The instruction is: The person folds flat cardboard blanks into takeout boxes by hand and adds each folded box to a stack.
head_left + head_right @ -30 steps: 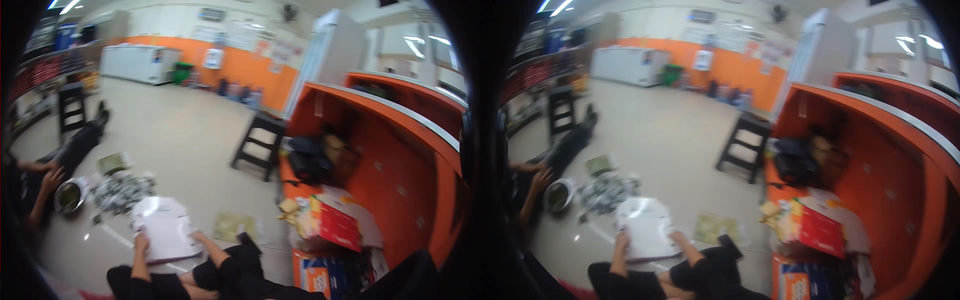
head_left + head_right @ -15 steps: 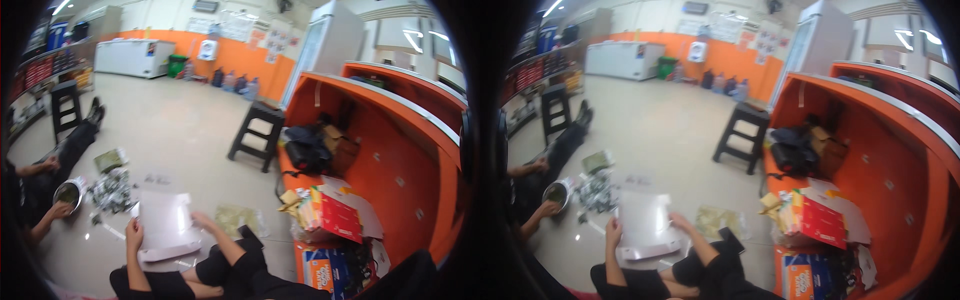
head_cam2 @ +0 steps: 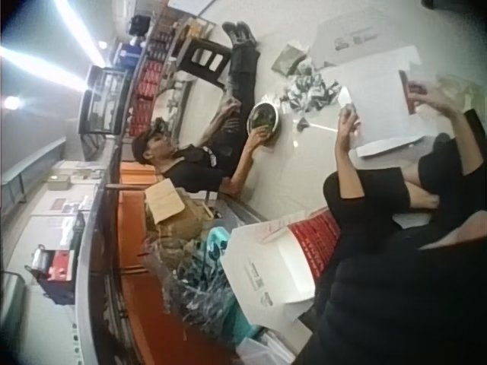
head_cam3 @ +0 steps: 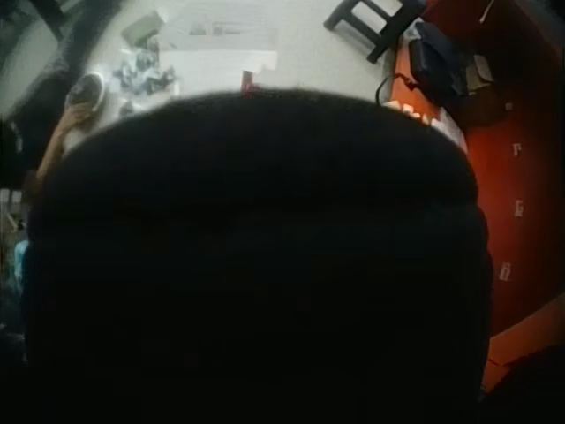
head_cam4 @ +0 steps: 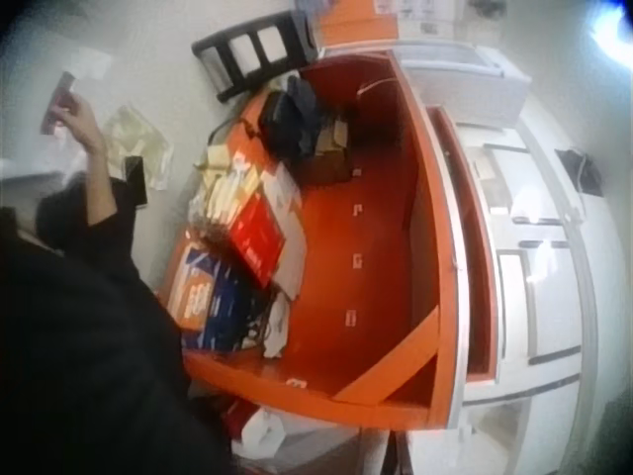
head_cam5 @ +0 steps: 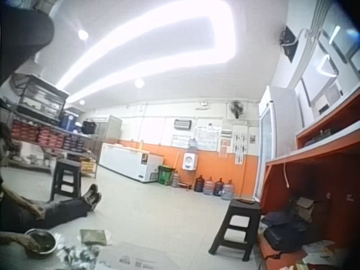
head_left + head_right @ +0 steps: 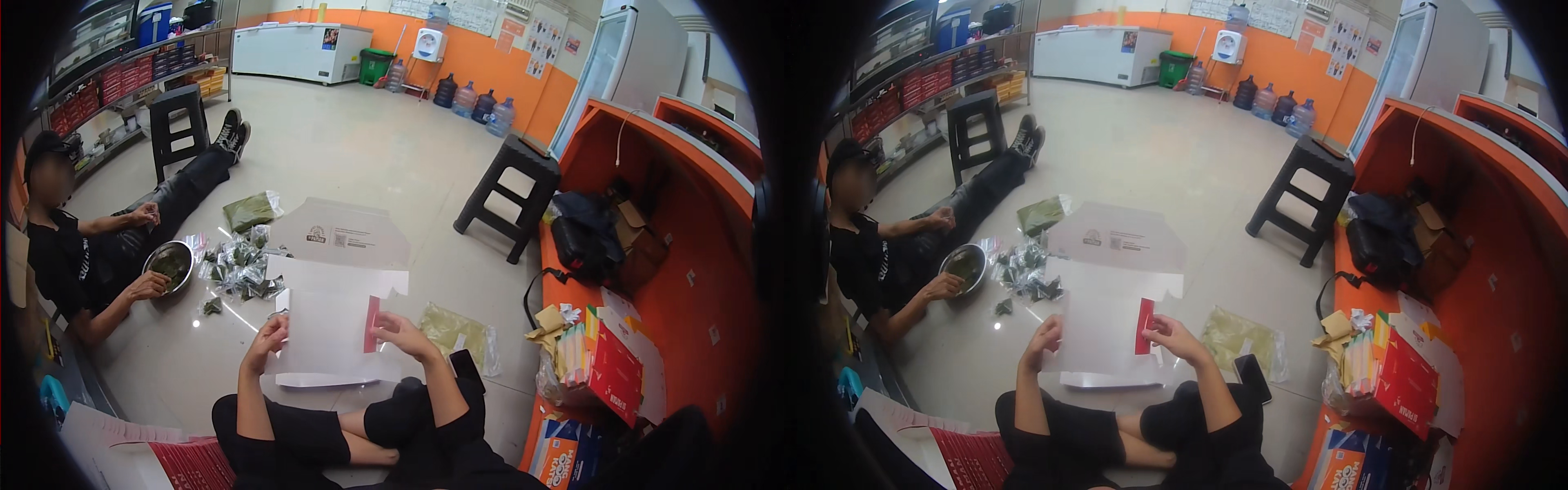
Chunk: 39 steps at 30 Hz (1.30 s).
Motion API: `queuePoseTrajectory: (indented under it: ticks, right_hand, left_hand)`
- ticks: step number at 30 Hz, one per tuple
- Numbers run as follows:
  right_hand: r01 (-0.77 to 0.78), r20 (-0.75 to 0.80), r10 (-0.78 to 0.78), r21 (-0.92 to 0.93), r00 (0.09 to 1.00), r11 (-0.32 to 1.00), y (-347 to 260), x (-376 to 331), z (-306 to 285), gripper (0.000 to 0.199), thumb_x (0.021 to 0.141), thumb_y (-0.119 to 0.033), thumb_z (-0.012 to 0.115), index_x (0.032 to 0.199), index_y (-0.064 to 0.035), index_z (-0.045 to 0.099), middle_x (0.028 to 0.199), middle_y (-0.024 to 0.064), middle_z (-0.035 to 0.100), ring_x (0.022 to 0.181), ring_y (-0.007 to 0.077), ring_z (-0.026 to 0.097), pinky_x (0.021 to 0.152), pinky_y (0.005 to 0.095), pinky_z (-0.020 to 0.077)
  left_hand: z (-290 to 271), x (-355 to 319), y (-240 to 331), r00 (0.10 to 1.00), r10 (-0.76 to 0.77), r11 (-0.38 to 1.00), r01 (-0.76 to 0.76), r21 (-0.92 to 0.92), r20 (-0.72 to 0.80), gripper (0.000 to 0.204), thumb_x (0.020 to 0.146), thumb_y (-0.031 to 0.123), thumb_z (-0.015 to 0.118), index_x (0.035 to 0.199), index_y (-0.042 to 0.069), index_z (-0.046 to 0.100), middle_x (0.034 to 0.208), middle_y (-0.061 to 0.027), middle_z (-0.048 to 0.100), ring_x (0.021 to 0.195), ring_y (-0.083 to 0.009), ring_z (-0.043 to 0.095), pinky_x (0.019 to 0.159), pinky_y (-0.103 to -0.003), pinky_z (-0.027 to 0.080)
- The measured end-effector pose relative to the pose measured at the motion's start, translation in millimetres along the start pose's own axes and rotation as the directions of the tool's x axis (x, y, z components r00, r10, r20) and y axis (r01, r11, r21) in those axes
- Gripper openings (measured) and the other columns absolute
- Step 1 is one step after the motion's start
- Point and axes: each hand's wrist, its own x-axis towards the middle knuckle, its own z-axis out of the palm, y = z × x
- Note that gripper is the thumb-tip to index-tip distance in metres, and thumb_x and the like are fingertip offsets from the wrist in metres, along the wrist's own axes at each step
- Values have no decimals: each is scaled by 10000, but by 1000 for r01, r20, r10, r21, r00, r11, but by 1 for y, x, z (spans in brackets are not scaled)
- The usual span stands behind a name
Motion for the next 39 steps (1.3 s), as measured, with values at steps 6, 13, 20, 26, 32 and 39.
queuePoseTrajectory:
  ticks: [6, 13, 20, 26, 32, 39]
  right_hand:
    - [64, 39, -61, -96, 997, 993, -8, -6, 4, 370, 802, -207, 664, 1073, 30, 579, 898, 57, 635, 797, 105, 592, 700, 240, 476]
    - [-18, 237, 44, -113, 971, 993, -10, -10, 6, 264, 834, -278, 635, 793, -17, 652, 625, -22, 571, 546, 42, 502, 482, 213, 403]
    - [-82, 168, 107, -150, 980, 985, -7, -7, 12, 482, 895, -438, 487, 703, -17, 622, 578, -3, 537, 521, 74, 510, 482, 217, 416]
    - [11, 16, -9, -110, 1000, 994, 16, 13, 7, 517, 908, -444, 456, 722, 12, 616, 617, 0, 565, 537, 76, 510, 514, 220, 425]
    - [131, -184, -126, 12, 975, 991, 23, 19, 7, 494, 904, -449, 467, 790, 4, 627, 707, -8, 586, 641, 60, 508, 613, 210, 414]
    - [-137, 51, 131, 146, 990, 980, 12, 8, 1, 392, 913, -352, 499, 941, 17, 628, 855, 32, 617, 758, 72, 563, 660, 219, 453]
  left_hand:
    - [5, 0, 3, 965, -249, 948, 260, 185, -79, 270, 814, 312, 642, 892, 97, 498, 906, -2, 591, 830, -70, 565, 692, -217, 478]
    - [6, 5, -9, 955, -267, 921, 293, 256, -133, 292, 824, 270, 642, 938, 14, 559, 780, -1, 619, 602, -63, 550, 614, -195, 464]
    - [0, 11, -21, 973, -105, 922, 172, 346, -203, 283, 902, 299, 531, 819, 40, 613, 612, 39, 550, 534, -12, 484, 501, -175, 383]
    - [6, 6, -15, 964, -198, 917, 246, 313, -176, 334, 892, 369, 527, 875, 46, 615, 635, 52, 556, 493, 7, 441, 435, -156, 339]
    - [-6, 10, -29, 908, -419, 863, 396, 315, 6, 352, 857, 363, 581, 1013, 48, 601, 718, 48, 589, 512, 16, 461, 435, -141, 350]
    - [-6, 4, -22, 917, -389, 918, 394, -49, 89, 298, 891, 202, 534, 1101, -8, 555, 1029, -81, 614, 877, -113, 601, 783, -249, 484]
